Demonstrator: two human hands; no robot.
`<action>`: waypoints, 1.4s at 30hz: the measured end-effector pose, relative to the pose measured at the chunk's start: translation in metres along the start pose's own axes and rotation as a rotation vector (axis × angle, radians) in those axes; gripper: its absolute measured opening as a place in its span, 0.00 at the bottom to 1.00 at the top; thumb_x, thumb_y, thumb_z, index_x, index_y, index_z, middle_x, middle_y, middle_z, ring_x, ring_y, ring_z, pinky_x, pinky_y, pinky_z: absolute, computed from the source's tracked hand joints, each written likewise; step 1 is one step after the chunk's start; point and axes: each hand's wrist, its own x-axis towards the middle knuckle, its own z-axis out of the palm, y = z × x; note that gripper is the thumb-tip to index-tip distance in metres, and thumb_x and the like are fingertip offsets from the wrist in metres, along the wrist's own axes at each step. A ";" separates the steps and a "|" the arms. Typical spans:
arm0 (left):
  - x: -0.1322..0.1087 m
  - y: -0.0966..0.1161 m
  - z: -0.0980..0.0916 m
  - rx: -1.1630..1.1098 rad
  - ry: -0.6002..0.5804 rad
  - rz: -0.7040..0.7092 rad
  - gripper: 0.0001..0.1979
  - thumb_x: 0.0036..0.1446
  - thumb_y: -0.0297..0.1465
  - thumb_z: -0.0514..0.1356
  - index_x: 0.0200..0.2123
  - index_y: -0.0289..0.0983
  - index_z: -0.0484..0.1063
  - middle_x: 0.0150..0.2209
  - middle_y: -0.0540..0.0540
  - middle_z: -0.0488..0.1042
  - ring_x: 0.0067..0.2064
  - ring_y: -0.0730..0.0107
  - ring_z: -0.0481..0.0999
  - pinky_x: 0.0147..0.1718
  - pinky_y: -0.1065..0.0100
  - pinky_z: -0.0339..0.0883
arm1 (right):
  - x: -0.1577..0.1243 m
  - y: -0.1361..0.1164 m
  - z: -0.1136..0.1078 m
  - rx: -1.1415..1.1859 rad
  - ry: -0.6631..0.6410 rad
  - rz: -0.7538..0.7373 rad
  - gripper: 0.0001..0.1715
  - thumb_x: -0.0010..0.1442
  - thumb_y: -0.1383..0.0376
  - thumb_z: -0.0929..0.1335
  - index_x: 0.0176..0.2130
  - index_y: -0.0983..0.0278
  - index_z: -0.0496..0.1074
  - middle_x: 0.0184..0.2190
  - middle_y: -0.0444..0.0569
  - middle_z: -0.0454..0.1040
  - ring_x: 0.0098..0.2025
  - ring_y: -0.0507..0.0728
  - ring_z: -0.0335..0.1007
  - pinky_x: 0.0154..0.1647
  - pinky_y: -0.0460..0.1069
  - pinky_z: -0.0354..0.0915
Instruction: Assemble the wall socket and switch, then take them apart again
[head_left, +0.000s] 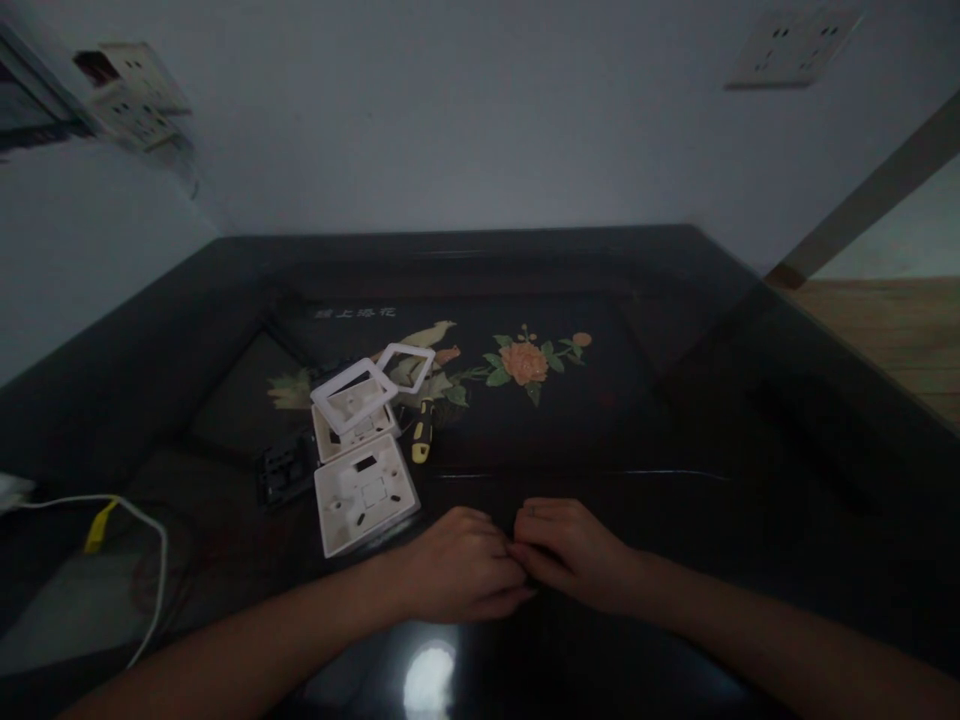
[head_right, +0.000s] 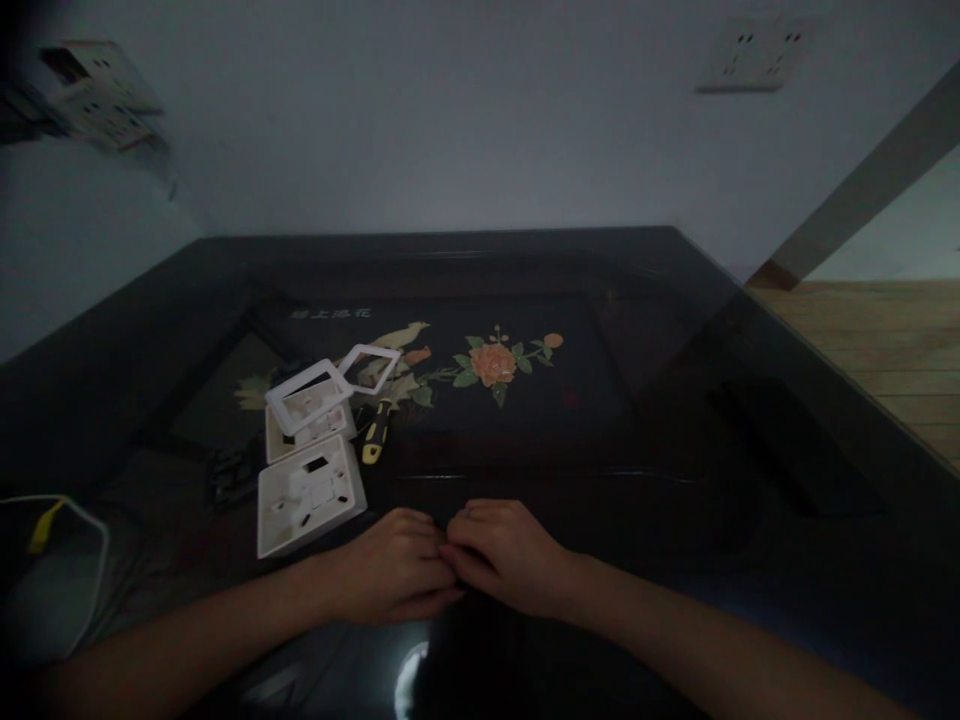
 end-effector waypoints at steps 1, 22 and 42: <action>0.000 0.000 0.000 -0.002 -0.003 0.001 0.17 0.65 0.34 0.55 0.24 0.38 0.72 0.22 0.52 0.76 0.24 0.71 0.73 0.25 0.66 0.60 | 0.000 0.000 0.000 0.000 0.001 0.001 0.18 0.69 0.65 0.59 0.27 0.63 0.65 0.24 0.44 0.66 0.28 0.52 0.60 0.29 0.47 0.56; 0.001 -0.001 0.002 0.012 -0.007 -0.003 0.16 0.64 0.35 0.57 0.24 0.39 0.73 0.22 0.52 0.76 0.23 0.72 0.73 0.24 0.67 0.58 | 0.000 0.000 0.000 0.005 0.015 0.005 0.22 0.71 0.62 0.57 0.27 0.63 0.65 0.24 0.45 0.67 0.28 0.52 0.61 0.29 0.47 0.55; 0.003 0.001 0.000 0.041 -0.028 -0.011 0.16 0.65 0.35 0.57 0.24 0.39 0.74 0.22 0.52 0.77 0.24 0.70 0.75 0.24 0.66 0.58 | 0.000 0.001 0.002 -0.021 0.040 -0.023 0.23 0.72 0.61 0.56 0.27 0.63 0.65 0.24 0.45 0.68 0.27 0.52 0.61 0.28 0.47 0.55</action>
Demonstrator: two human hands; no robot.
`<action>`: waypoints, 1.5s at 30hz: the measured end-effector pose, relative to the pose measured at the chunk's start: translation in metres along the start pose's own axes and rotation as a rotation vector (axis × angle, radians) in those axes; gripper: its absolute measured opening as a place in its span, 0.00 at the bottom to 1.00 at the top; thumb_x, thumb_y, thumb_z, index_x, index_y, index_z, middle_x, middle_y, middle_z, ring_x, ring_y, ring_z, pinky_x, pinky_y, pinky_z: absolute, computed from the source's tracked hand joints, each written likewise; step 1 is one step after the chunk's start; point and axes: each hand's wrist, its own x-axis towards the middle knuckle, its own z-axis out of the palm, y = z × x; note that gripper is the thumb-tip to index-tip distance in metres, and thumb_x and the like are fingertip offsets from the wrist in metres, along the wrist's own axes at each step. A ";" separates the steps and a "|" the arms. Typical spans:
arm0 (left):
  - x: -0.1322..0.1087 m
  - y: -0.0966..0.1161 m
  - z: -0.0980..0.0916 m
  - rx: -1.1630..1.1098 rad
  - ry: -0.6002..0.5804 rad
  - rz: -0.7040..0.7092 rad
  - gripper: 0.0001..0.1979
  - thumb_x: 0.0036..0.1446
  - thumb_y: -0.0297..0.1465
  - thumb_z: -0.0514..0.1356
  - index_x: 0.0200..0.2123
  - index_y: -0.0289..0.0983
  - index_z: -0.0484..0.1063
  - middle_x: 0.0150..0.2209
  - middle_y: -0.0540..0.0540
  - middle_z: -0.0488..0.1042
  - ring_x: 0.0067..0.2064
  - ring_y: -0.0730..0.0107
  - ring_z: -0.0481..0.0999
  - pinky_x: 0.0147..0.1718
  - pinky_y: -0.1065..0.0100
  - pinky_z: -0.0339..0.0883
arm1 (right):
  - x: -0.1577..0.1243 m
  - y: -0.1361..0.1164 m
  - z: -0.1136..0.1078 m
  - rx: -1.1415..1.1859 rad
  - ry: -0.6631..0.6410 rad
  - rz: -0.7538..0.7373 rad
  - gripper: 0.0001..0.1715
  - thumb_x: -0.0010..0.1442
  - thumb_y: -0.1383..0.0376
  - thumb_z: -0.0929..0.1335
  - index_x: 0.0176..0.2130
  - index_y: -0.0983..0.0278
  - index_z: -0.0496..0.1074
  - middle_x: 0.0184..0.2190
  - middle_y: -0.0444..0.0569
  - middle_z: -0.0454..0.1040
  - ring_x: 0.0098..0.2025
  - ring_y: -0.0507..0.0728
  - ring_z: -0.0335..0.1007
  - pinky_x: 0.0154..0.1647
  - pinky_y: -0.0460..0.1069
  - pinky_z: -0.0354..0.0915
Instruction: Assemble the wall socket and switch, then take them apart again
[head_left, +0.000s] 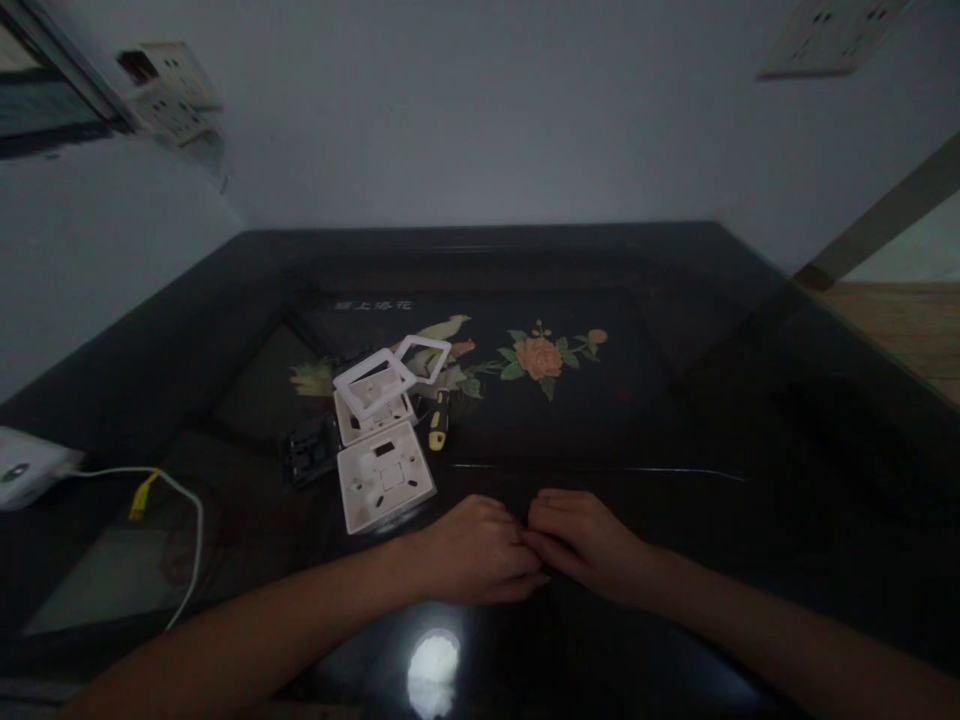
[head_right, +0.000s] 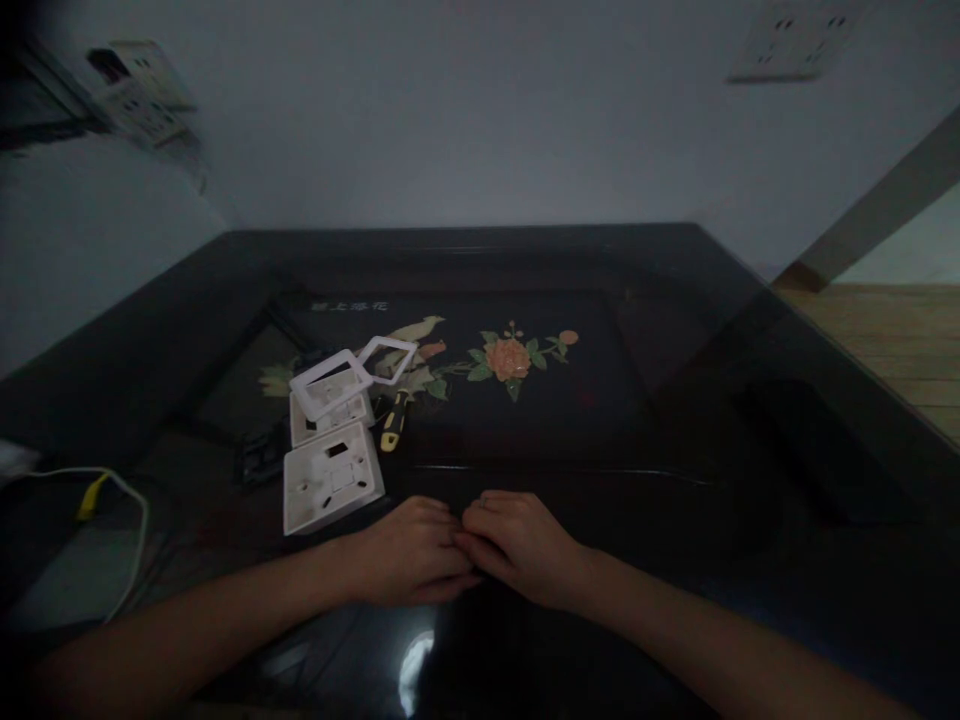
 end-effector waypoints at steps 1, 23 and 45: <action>0.000 0.000 0.000 0.002 0.000 -0.002 0.16 0.65 0.35 0.57 0.25 0.38 0.74 0.22 0.52 0.77 0.24 0.70 0.75 0.24 0.66 0.58 | 0.000 0.000 0.000 -0.003 -0.001 -0.001 0.23 0.72 0.61 0.56 0.27 0.63 0.65 0.23 0.45 0.68 0.27 0.52 0.61 0.28 0.48 0.54; 0.000 0.000 0.000 0.009 -0.016 -0.004 0.16 0.64 0.36 0.57 0.25 0.39 0.74 0.22 0.52 0.77 0.24 0.70 0.75 0.24 0.67 0.60 | -0.001 0.001 0.002 -0.022 0.016 -0.022 0.25 0.72 0.60 0.55 0.26 0.62 0.65 0.23 0.45 0.68 0.27 0.52 0.61 0.28 0.48 0.55; -0.001 0.015 -0.066 -0.278 -0.223 -0.058 0.04 0.60 0.32 0.64 0.36 0.39 0.75 0.32 0.52 0.80 0.33 0.70 0.80 0.29 0.71 0.68 | 0.001 -0.001 -0.004 0.032 -0.020 0.006 0.24 0.71 0.57 0.57 0.27 0.63 0.65 0.24 0.45 0.68 0.28 0.52 0.63 0.28 0.47 0.57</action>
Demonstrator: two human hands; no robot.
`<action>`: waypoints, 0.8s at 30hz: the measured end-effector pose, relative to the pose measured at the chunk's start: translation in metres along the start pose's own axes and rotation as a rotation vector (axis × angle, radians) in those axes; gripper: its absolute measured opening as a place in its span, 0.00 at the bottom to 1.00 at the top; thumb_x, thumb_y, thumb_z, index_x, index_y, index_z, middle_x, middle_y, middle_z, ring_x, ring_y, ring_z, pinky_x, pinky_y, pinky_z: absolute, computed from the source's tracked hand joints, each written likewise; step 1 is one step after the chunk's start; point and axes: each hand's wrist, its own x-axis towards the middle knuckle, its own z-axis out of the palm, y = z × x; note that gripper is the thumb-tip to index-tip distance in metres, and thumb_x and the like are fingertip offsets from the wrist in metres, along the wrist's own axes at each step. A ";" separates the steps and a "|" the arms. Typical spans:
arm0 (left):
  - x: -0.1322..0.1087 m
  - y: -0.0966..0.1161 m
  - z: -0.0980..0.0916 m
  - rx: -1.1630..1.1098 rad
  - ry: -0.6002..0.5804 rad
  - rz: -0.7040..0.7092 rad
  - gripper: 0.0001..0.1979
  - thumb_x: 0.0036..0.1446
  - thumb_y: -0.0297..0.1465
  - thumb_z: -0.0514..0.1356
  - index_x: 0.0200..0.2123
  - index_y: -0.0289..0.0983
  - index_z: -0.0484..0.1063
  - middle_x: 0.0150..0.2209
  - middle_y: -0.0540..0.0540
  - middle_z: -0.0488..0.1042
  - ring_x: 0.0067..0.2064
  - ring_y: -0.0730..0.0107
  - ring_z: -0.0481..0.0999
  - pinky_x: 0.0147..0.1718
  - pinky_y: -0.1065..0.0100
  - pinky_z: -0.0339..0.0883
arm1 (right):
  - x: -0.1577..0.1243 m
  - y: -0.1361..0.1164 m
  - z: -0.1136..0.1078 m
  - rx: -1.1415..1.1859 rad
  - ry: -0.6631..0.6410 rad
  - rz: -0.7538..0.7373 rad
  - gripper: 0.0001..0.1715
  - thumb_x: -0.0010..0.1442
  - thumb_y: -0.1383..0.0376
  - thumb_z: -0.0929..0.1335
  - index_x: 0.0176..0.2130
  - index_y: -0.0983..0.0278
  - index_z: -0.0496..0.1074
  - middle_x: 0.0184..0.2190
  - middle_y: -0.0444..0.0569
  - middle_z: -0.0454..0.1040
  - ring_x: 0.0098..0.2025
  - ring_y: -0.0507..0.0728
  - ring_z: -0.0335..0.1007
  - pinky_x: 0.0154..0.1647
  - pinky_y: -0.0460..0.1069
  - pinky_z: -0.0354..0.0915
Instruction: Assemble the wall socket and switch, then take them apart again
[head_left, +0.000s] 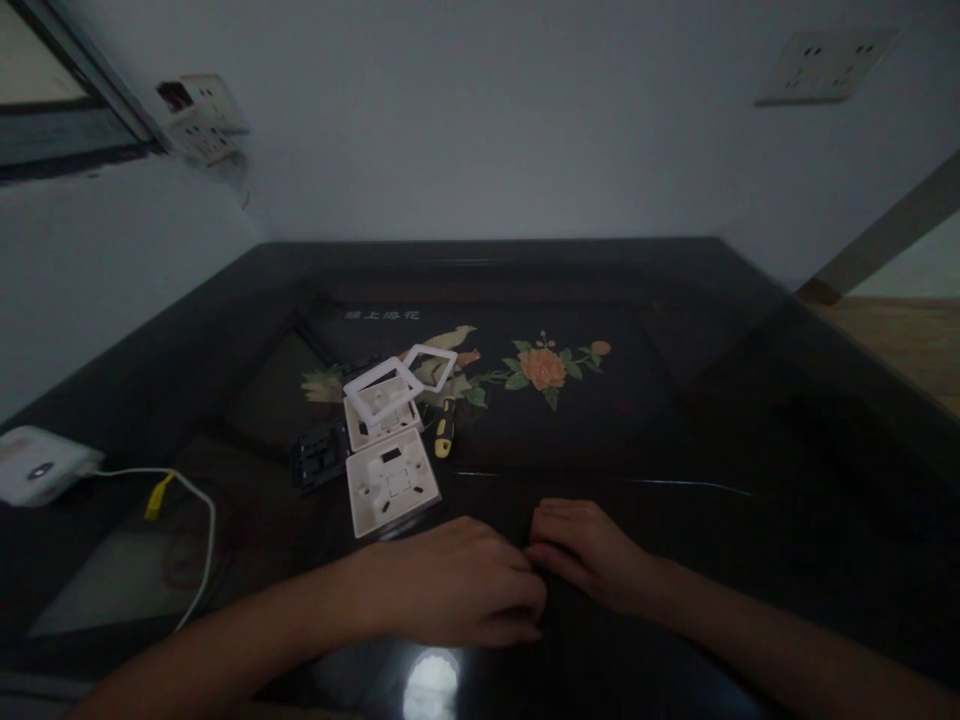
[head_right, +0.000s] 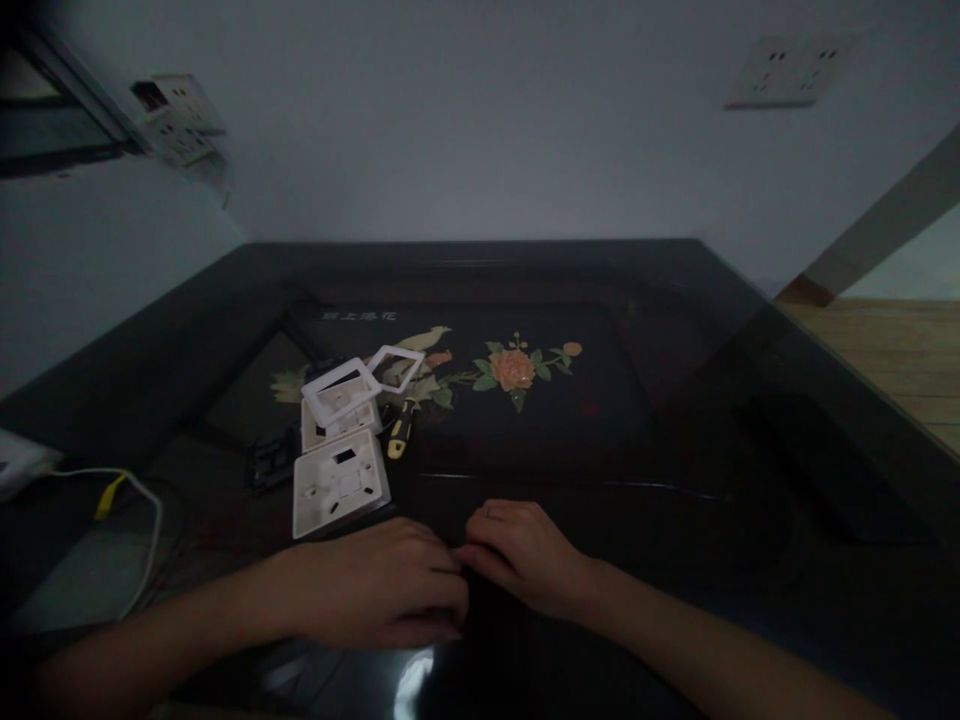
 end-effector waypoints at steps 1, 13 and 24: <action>-0.007 0.003 -0.014 -0.142 -0.019 0.010 0.02 0.62 0.30 0.63 0.37 0.39 0.75 0.32 0.53 0.80 0.33 0.73 0.79 0.30 0.75 0.68 | 0.000 -0.001 -0.001 0.005 0.001 0.007 0.23 0.71 0.57 0.58 0.27 0.63 0.66 0.24 0.45 0.68 0.28 0.52 0.64 0.28 0.47 0.58; -0.136 -0.160 -0.036 0.123 0.943 -0.858 0.22 0.61 0.44 0.50 0.46 0.35 0.73 0.47 0.37 0.73 0.51 0.52 0.72 0.54 0.48 0.66 | 0.084 0.000 -0.001 -0.023 0.196 0.062 0.22 0.61 0.65 0.70 0.55 0.62 0.66 0.54 0.54 0.68 0.56 0.59 0.64 0.58 0.56 0.64; -0.142 -0.188 -0.004 -0.070 0.793 -0.779 0.33 0.65 0.51 0.42 0.62 0.36 0.64 0.67 0.37 0.59 0.69 0.54 0.55 0.67 0.49 0.49 | 0.173 0.022 0.035 -0.178 0.358 0.179 0.20 0.66 0.59 0.67 0.55 0.62 0.68 0.55 0.53 0.70 0.51 0.60 0.71 0.51 0.60 0.70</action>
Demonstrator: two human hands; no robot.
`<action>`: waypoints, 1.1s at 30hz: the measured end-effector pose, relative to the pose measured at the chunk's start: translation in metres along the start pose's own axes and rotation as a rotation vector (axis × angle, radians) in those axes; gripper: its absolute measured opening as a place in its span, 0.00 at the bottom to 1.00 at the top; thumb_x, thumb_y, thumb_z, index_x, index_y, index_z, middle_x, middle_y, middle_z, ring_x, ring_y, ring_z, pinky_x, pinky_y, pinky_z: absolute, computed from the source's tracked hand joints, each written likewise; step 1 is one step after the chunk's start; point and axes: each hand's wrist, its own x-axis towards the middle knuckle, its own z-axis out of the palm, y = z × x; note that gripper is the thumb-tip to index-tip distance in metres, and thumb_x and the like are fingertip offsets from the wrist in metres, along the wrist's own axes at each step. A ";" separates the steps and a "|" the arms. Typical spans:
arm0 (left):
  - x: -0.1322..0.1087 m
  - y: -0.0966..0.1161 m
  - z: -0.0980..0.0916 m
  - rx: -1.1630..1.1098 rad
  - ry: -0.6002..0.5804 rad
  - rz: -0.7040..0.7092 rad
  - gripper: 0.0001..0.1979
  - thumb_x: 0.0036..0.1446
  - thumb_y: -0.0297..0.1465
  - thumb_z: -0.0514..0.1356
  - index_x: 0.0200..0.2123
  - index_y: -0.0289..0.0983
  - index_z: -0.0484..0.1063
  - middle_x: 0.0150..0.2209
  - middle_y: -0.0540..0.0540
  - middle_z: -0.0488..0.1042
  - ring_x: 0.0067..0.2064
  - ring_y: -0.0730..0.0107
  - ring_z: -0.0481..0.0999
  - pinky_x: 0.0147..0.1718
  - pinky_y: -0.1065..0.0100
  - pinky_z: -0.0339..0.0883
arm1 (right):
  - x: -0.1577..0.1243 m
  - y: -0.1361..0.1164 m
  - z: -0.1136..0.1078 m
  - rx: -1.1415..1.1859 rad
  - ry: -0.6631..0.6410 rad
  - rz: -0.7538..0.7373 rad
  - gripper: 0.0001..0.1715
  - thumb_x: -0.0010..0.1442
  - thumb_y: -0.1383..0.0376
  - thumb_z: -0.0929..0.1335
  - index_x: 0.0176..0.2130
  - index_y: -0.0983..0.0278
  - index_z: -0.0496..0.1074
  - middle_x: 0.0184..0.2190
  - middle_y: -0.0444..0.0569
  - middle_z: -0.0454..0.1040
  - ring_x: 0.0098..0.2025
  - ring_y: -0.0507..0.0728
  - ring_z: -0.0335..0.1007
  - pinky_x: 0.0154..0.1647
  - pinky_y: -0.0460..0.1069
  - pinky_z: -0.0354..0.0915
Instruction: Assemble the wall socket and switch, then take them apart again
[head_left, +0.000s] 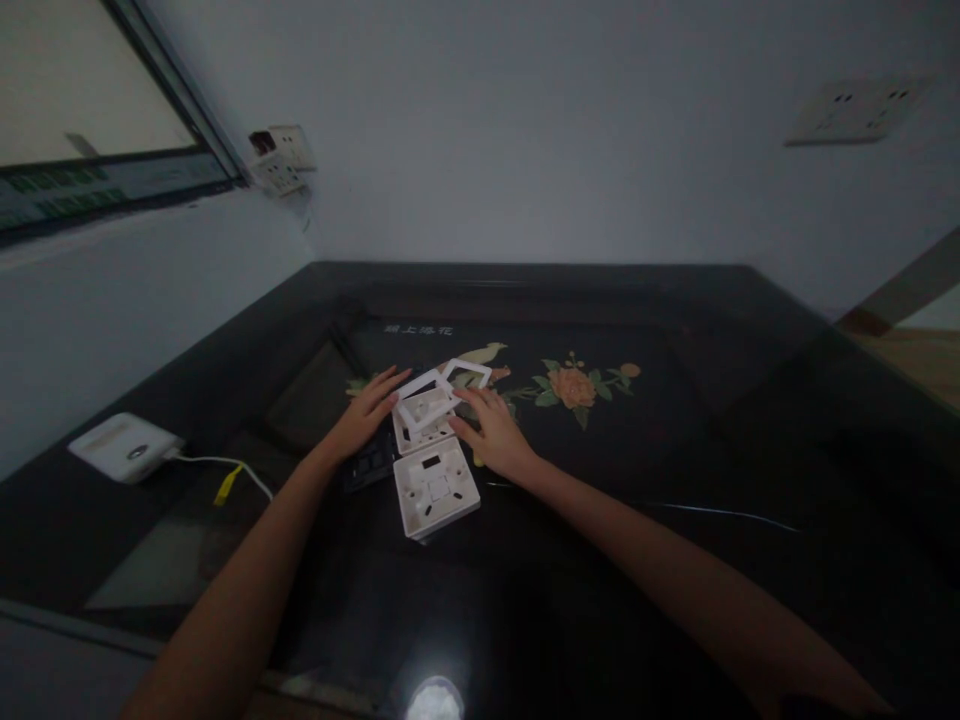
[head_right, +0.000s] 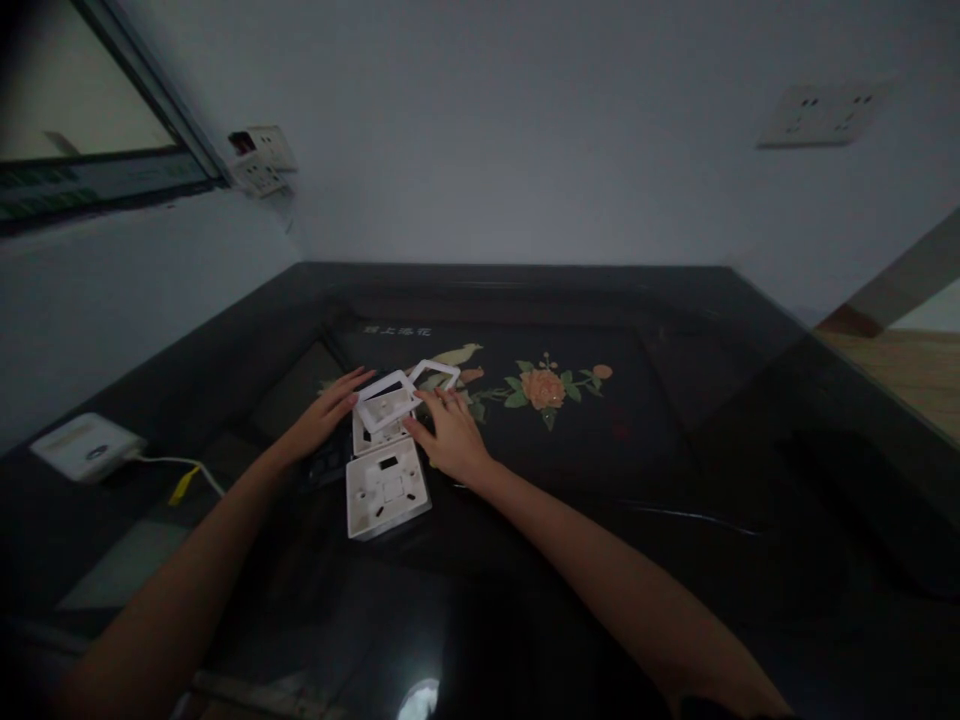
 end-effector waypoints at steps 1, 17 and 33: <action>0.000 -0.001 0.001 -0.011 -0.004 -0.006 0.34 0.65 0.52 0.42 0.62 0.36 0.64 0.68 0.37 0.57 0.69 0.53 0.55 0.66 0.48 0.49 | 0.000 -0.003 0.002 -0.013 -0.001 0.001 0.20 0.66 0.59 0.67 0.55 0.62 0.68 0.55 0.53 0.70 0.51 0.60 0.71 0.50 0.60 0.70; 0.000 0.026 0.033 -0.027 0.077 -0.040 0.29 0.64 0.48 0.48 0.59 0.37 0.68 0.67 0.37 0.58 0.69 0.51 0.54 0.67 0.48 0.48 | -0.024 0.000 -0.013 -0.059 -0.139 0.061 0.34 0.65 0.50 0.65 0.64 0.63 0.61 0.63 0.60 0.65 0.69 0.69 0.49 0.65 0.67 0.53; -0.002 0.098 0.084 -0.054 0.046 -0.001 0.22 0.64 0.38 0.51 0.58 0.39 0.69 0.68 0.40 0.56 0.71 0.52 0.50 0.67 0.48 0.49 | -0.082 0.027 -0.060 -0.038 -0.118 0.162 0.35 0.63 0.54 0.66 0.64 0.66 0.60 0.65 0.62 0.62 0.71 0.72 0.45 0.65 0.67 0.53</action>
